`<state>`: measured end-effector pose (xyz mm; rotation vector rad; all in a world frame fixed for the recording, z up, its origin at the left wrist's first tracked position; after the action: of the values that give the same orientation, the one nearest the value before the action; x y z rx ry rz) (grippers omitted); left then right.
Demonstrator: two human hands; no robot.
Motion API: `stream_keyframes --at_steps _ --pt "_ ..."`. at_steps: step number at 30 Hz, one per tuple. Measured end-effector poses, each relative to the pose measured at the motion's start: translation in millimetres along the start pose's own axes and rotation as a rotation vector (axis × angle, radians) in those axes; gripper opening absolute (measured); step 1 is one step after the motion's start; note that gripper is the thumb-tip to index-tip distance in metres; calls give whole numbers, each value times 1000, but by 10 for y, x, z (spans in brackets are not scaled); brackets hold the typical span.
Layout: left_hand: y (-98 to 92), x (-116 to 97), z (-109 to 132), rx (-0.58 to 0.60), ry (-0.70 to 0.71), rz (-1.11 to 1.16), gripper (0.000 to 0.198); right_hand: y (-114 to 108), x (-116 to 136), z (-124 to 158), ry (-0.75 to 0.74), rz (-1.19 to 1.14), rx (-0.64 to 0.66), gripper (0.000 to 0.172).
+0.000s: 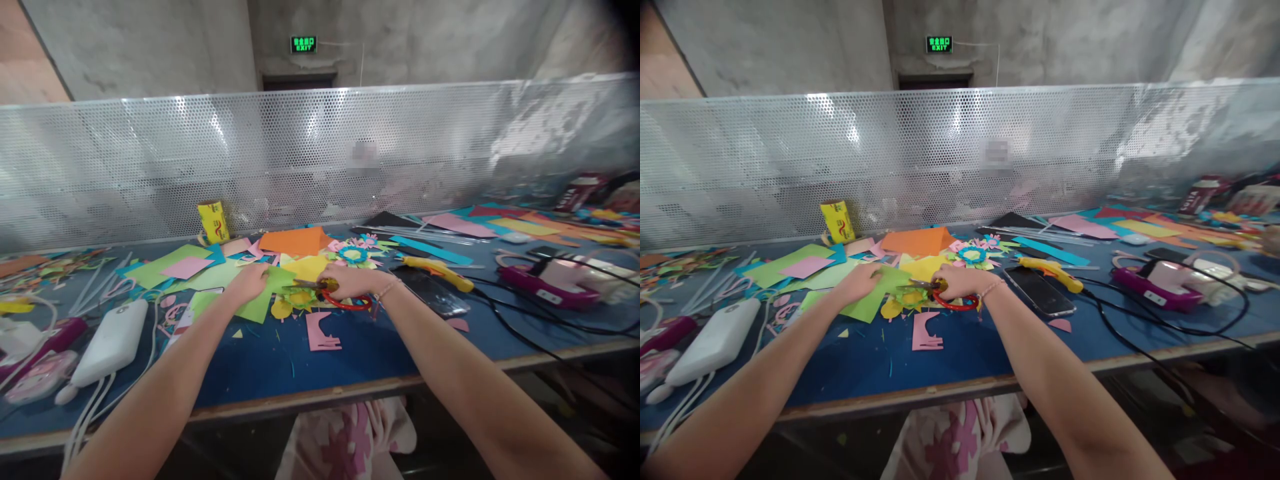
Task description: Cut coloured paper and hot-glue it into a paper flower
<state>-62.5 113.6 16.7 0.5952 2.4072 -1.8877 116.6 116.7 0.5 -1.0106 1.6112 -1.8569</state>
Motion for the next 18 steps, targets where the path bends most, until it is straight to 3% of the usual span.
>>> stream_keyframes --at_steps 9,18 --pt "-29 14 12 -12 -26 -79 15 43 -11 -7 2 6 24 35" --pt "-106 -7 19 -50 -20 -117 16 130 100 85 219 78 163 41"
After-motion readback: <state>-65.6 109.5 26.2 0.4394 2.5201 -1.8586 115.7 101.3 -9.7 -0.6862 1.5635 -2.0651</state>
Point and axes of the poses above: each hand's wrist, its own z-axis away from the middle knuckle, its own y-axis out of the palm, x = y × z, the point moved 9 cm from there along -z, towards the middle knuckle, and after that the axes turned 1 degree about -z, right-handed, at the moved point
